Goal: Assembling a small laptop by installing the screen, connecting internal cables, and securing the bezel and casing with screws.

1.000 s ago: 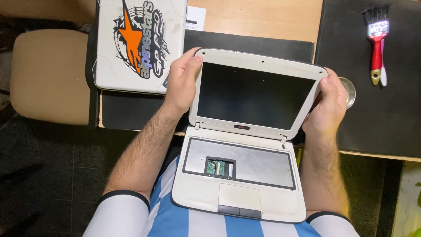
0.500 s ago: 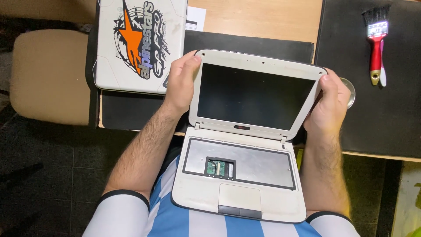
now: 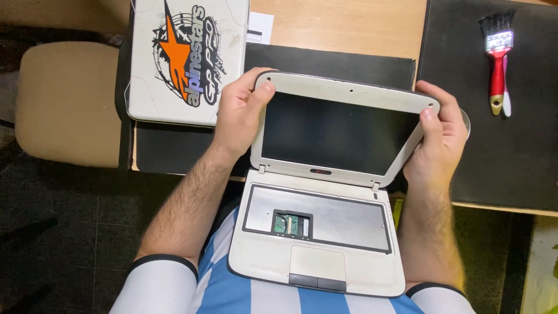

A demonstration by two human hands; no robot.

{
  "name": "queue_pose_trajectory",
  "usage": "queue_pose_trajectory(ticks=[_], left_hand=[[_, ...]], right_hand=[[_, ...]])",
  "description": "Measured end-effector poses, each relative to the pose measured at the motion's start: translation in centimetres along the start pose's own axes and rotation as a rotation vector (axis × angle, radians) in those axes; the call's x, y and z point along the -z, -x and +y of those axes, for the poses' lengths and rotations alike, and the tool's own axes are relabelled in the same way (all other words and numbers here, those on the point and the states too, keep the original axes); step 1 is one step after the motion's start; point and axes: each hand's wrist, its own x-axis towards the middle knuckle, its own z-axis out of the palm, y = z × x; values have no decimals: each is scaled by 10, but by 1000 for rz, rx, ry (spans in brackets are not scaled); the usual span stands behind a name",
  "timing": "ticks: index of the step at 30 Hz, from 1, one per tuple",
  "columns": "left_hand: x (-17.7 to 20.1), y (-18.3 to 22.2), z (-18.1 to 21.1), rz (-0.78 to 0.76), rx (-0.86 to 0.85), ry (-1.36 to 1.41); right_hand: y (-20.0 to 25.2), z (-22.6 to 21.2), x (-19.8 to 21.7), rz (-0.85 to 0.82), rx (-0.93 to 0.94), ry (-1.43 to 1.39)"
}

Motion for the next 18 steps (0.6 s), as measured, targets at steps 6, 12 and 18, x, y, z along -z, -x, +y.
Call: queue_pose_trajectory(ticks=[6, 12, 18], left_hand=[[-5, 12, 42, 26, -80, -73], [-7, 25, 42, 46, -98, -70], [-8, 42, 52, 50, -292, -77]], right_hand=[[7, 10, 18, 98, 46, 32], [21, 0, 17, 110, 197, 129], [44, -1, 25, 87, 290, 17]])
